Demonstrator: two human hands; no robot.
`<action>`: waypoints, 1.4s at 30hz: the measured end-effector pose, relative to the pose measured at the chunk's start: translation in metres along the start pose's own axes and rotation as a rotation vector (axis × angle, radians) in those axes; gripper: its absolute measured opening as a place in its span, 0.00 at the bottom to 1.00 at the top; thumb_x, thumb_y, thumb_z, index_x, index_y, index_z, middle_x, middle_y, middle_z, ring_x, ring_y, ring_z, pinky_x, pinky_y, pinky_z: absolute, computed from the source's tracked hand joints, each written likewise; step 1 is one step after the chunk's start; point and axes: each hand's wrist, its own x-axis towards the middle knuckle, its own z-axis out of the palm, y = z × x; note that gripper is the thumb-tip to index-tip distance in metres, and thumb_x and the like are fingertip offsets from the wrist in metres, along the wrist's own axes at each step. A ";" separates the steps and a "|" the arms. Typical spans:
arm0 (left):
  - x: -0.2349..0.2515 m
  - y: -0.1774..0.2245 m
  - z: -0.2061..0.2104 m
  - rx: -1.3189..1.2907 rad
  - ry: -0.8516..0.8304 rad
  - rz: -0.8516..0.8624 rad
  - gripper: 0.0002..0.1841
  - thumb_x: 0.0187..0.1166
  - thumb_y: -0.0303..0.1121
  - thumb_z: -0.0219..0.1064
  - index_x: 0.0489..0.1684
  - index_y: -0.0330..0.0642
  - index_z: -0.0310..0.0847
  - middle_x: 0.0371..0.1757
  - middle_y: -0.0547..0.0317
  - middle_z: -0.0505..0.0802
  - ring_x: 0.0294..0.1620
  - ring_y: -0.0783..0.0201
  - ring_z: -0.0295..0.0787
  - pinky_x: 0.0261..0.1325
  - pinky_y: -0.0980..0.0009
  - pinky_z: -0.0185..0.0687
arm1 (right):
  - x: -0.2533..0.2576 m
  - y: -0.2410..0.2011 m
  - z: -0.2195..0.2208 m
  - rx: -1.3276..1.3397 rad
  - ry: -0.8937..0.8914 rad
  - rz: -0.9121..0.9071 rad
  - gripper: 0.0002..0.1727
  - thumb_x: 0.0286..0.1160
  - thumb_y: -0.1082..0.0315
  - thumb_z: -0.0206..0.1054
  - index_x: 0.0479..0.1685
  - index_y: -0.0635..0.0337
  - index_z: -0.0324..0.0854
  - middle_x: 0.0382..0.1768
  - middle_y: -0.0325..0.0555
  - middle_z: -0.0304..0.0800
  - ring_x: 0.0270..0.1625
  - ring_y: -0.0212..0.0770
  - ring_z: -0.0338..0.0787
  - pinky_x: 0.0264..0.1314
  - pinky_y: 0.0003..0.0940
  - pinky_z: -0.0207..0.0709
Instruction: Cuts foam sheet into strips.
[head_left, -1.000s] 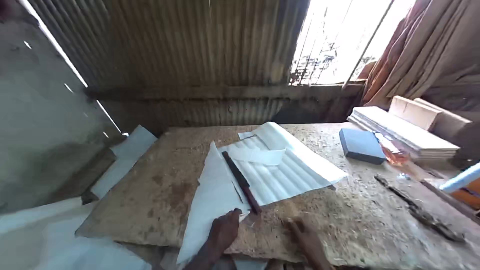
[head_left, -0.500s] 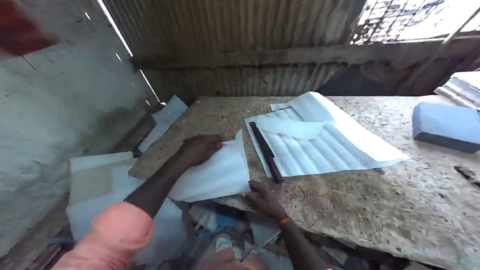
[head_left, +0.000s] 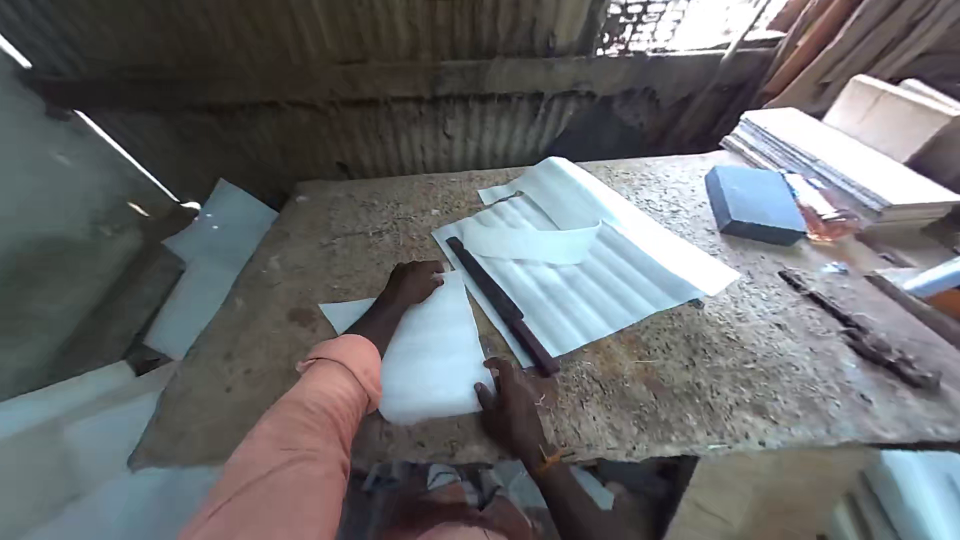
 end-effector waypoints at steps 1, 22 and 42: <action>0.006 -0.006 0.013 -0.017 -0.027 -0.025 0.19 0.87 0.49 0.61 0.69 0.56 0.84 0.61 0.50 0.94 0.66 0.45 0.89 0.70 0.35 0.76 | 0.000 0.000 0.003 -0.021 0.013 -0.003 0.23 0.85 0.49 0.58 0.72 0.49 0.79 0.44 0.46 0.93 0.46 0.48 0.93 0.52 0.54 0.86; 0.027 -0.016 0.034 -0.311 -0.074 -0.116 0.24 0.88 0.48 0.60 0.75 0.44 0.75 0.68 0.44 0.89 0.71 0.41 0.84 0.74 0.29 0.66 | 0.019 -0.016 0.002 -0.240 -0.101 0.199 0.40 0.76 0.43 0.70 0.86 0.50 0.68 0.69 0.55 0.83 0.63 0.54 0.89 0.64 0.54 0.84; -0.200 0.100 0.058 -0.086 -0.138 -0.172 0.19 0.89 0.39 0.56 0.73 0.49 0.79 0.63 0.47 0.91 0.61 0.44 0.91 0.58 0.42 0.86 | 0.151 -0.022 -0.020 0.255 -0.099 -0.239 0.22 0.89 0.64 0.58 0.79 0.51 0.77 0.69 0.48 0.87 0.65 0.44 0.90 0.69 0.48 0.83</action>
